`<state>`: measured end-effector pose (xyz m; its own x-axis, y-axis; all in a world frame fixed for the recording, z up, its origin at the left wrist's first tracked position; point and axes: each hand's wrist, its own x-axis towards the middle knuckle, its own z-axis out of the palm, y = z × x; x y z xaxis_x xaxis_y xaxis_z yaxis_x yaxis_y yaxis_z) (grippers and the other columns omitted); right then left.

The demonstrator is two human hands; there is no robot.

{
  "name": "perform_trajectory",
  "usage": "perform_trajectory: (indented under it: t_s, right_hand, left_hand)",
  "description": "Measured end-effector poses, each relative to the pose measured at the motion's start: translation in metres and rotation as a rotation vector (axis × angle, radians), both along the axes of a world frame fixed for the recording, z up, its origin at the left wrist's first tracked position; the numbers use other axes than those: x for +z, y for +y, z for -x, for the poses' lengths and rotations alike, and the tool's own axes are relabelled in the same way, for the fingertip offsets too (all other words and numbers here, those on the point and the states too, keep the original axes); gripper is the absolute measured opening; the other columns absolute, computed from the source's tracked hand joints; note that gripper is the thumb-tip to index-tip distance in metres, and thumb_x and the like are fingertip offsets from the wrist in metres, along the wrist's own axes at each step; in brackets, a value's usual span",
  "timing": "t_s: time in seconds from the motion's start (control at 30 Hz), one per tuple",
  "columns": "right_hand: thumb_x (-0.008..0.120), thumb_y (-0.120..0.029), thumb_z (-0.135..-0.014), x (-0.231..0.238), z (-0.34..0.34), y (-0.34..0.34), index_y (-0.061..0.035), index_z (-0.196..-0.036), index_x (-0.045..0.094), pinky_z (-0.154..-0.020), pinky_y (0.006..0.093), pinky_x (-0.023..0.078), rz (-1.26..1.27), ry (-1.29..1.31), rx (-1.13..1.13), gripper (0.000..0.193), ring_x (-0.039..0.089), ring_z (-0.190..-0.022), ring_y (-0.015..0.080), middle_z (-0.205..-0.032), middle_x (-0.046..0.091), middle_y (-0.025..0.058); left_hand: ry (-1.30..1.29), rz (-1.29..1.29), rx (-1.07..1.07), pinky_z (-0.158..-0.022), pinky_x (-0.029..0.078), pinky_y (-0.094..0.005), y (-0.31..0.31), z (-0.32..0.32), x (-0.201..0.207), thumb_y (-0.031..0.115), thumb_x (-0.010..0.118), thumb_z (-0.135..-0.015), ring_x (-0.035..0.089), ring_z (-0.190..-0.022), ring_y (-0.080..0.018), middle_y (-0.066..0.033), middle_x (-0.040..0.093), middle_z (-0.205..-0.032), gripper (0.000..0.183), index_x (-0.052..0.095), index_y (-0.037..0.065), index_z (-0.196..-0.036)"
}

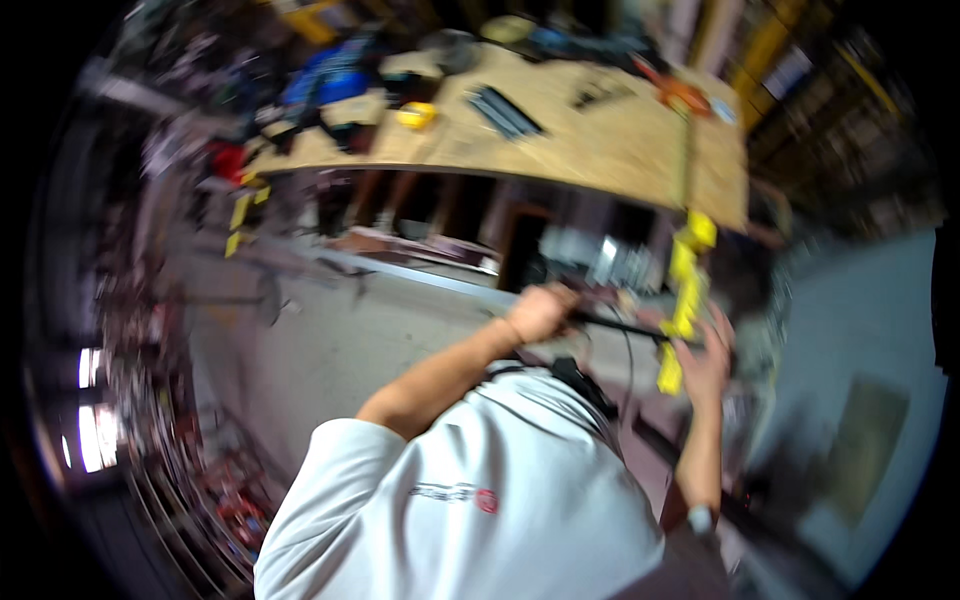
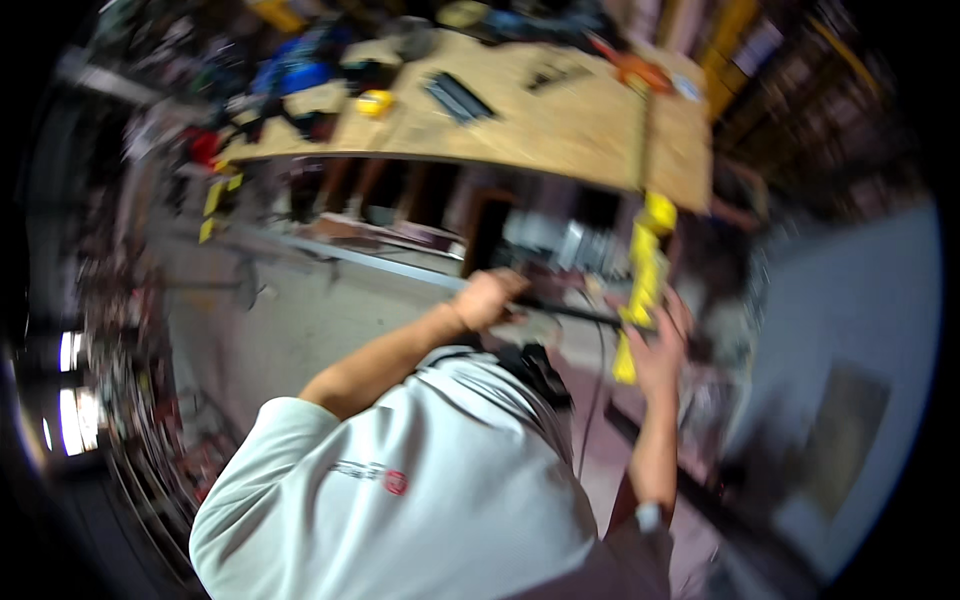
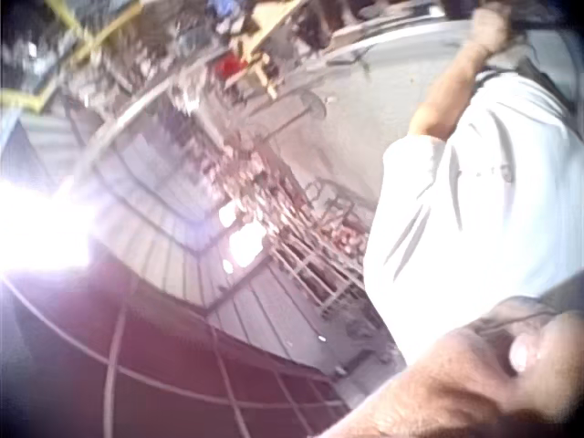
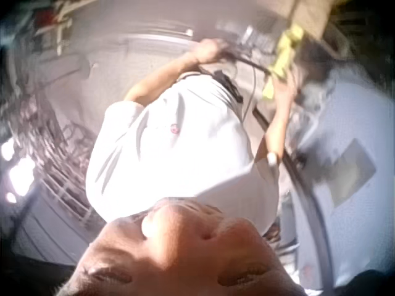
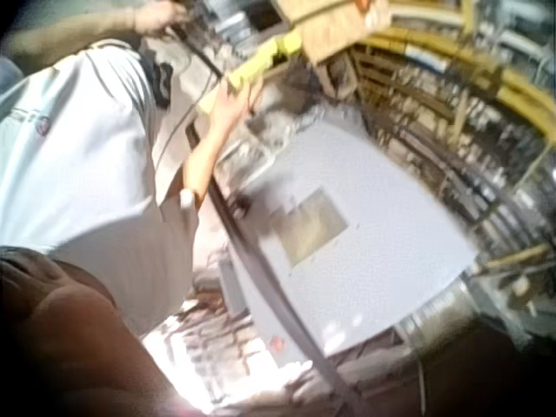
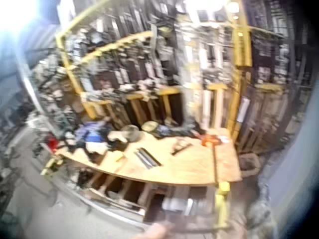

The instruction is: The person uses a drill to drive screws into a metal rail on a workbench, then carries the rail across the workshop and inserts it into a large metalworking machine.

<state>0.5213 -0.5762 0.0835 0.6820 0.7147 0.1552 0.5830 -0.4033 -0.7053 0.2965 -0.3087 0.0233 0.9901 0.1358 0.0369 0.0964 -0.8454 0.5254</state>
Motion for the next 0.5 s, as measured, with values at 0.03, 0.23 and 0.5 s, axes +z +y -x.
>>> perform_trajectory:
  t_s: [0.03, 0.23, 0.5]
  right_hand:
    - [0.077, -0.001, -0.074, 0.002, 0.003, -0.004, -0.0001, -0.111, 0.068, -0.116, 0.0456, 0.038, -0.046, 0.008, -0.038, 0.038, 0.051, -0.135, 0.0375, -0.145, 0.057, 0.0176]
    - [0.069, -0.005, -0.087, 0.014, 0.043, 0.041, 0.0046, -0.108, 0.063, -0.107, 0.043, 0.044, -0.232, 0.156, -0.092, 0.024, 0.061, -0.12, 0.0353, -0.128, 0.065, 0.0192]
    - [0.067, 0.0, -0.089, 0.068, 0.128, 0.181, 0.0034, -0.103, 0.064, -0.088, 0.035, 0.054, -0.345, 0.331, 0.116, 0.014, 0.066, -0.102, 0.0244, -0.115, 0.068, 0.015]
  left_hand:
    - [0.061, 0.046, 0.012, -0.084, 0.056, -0.0451, 0.003, -0.004, 0.023, 0.034, 0.084, -0.076, 0.066, -0.096, -0.0408, -0.0206, 0.067, -0.105, 0.06, 0.065, -0.004, -0.119]
    - [-0.086, 0.131, 0.233, -0.077, 0.053, -0.0483, 0.047, 0.062, 0.038, 0.031, 0.075, -0.086, 0.063, -0.089, -0.0415, -0.0198, 0.062, -0.095, 0.045, 0.064, -0.002, -0.114]
    - [-0.528, 0.08, 0.725, -0.063, 0.053, -0.0344, 0.242, 0.174, 0.067, 0.004, 0.071, -0.09, 0.067, -0.068, -0.0254, -0.012, 0.068, -0.075, 0.006, 0.072, 0.0, -0.086]
